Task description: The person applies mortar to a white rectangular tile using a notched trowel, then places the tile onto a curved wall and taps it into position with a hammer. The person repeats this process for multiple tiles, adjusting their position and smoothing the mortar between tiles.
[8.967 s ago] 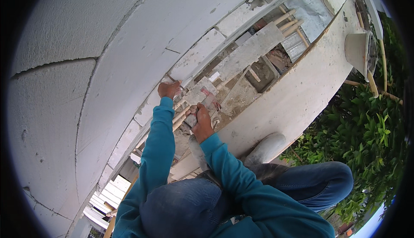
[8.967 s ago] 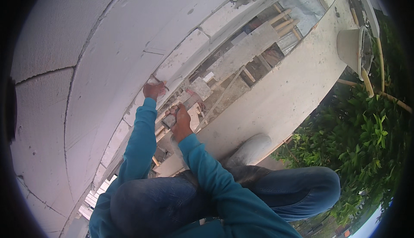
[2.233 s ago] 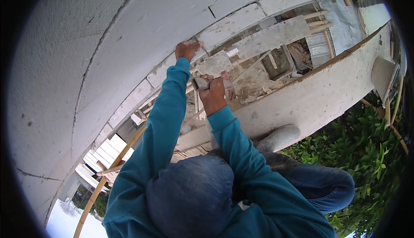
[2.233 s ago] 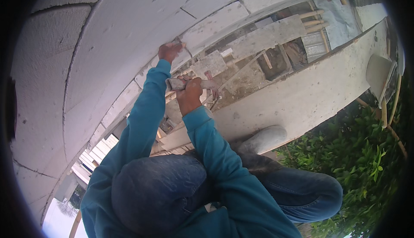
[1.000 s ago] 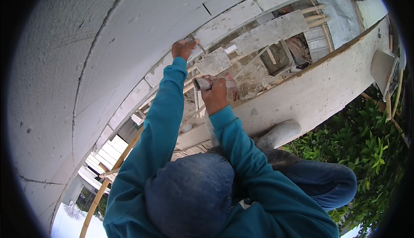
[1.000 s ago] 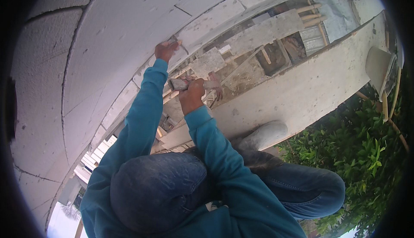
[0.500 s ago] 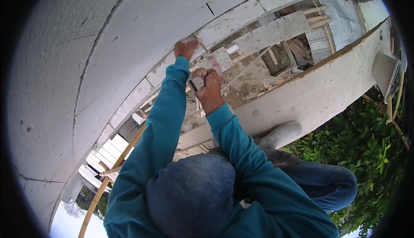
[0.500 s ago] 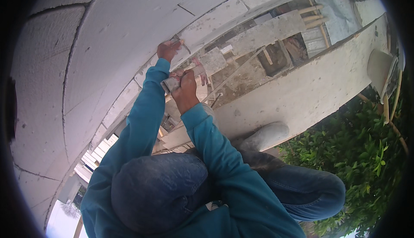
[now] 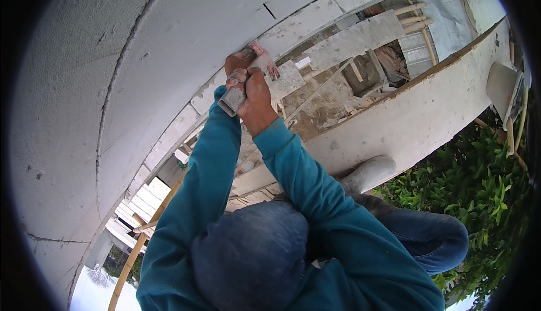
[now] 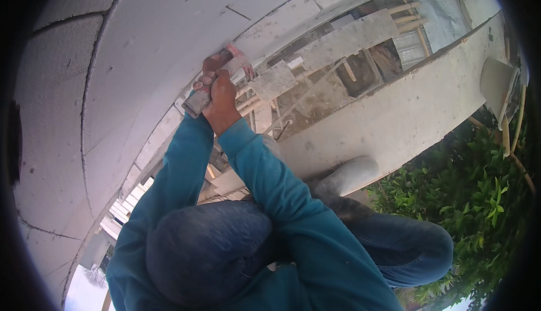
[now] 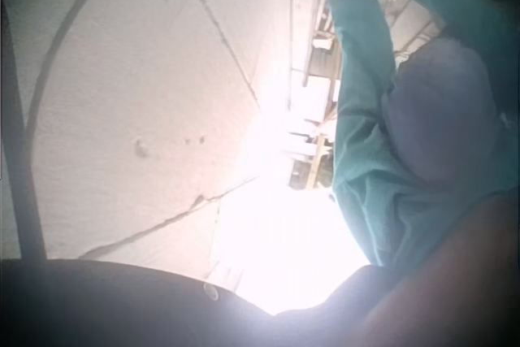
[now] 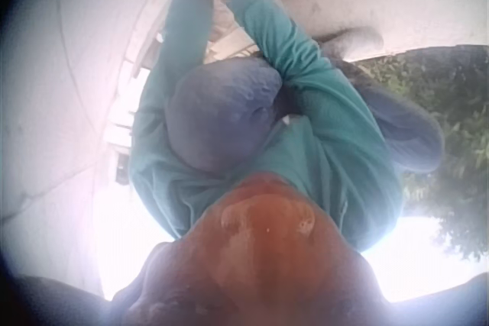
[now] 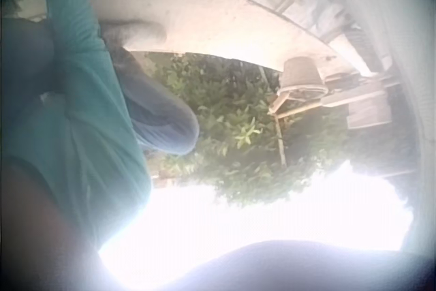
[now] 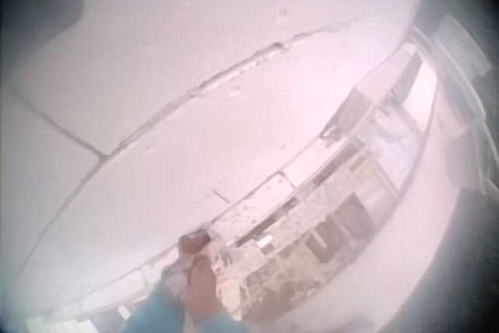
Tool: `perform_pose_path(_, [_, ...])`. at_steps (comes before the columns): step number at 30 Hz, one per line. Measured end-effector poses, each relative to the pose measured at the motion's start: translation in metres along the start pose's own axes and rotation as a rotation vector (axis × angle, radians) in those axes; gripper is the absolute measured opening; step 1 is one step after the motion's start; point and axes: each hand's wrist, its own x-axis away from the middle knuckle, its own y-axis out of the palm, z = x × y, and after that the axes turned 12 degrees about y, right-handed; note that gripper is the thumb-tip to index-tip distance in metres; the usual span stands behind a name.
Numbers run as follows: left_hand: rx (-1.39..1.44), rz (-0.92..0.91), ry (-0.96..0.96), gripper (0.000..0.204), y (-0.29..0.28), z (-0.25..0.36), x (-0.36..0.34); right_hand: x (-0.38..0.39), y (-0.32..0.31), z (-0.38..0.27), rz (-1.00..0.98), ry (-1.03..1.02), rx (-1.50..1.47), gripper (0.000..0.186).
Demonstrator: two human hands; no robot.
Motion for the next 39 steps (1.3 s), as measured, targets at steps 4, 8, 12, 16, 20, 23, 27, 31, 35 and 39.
perform_pose_path(4, [-0.185,0.08,0.061,0.04,-0.013,-0.014,-0.005,0.019,-0.001,-0.001,0.216,-0.161,-0.059,0.014])
perform_pose_path(8, [0.02,0.131,0.114,0.039,-0.009,-0.025,-0.005,0.049,-0.02,-0.023,0.466,-0.263,-0.055,0.014])
perform_pose_path(12, [0.044,0.126,0.095,0.04,-0.003,-0.018,-0.008,0.045,-0.049,-0.026,0.457,-0.163,0.158,0.013])
perform_pose_path(16, [0.241,0.07,0.009,0.037,-0.003,-0.018,-0.011,0.035,-0.07,-0.025,0.345,-0.05,0.15,0.013])
perform_pose_path(20, [0.349,0.015,0.014,0.029,-0.001,-0.015,-0.013,0.03,-0.074,-0.023,0.307,-0.084,0.049,0.014])
perform_pose_path(23, [0.351,0.01,0.009,0.028,0.0,-0.015,-0.016,0.031,-0.07,-0.024,0.345,-0.094,0.08,0.016])
perform_pose_path(27, [0.309,0.027,-0.017,0.028,0.002,-0.021,-0.019,0.038,-0.049,-0.013,0.415,-0.07,0.064,0.017])
perform_pose_path(31, [0.262,0.007,0.009,0.031,0.0,-0.027,-0.022,0.039,-0.051,-0.02,0.452,-0.08,0.133,0.014])
perform_pose_path(35, [0.327,-0.058,0.013,0.03,-0.007,-0.028,-0.022,0.03,-0.067,-0.022,0.436,-0.215,-0.028,0.015])
perform_pose_path(39, [0.299,-0.025,0.012,0.033,0.001,-0.015,-0.014,0.018,-0.054,-0.016,0.589,-0.29,-0.209,0.016])
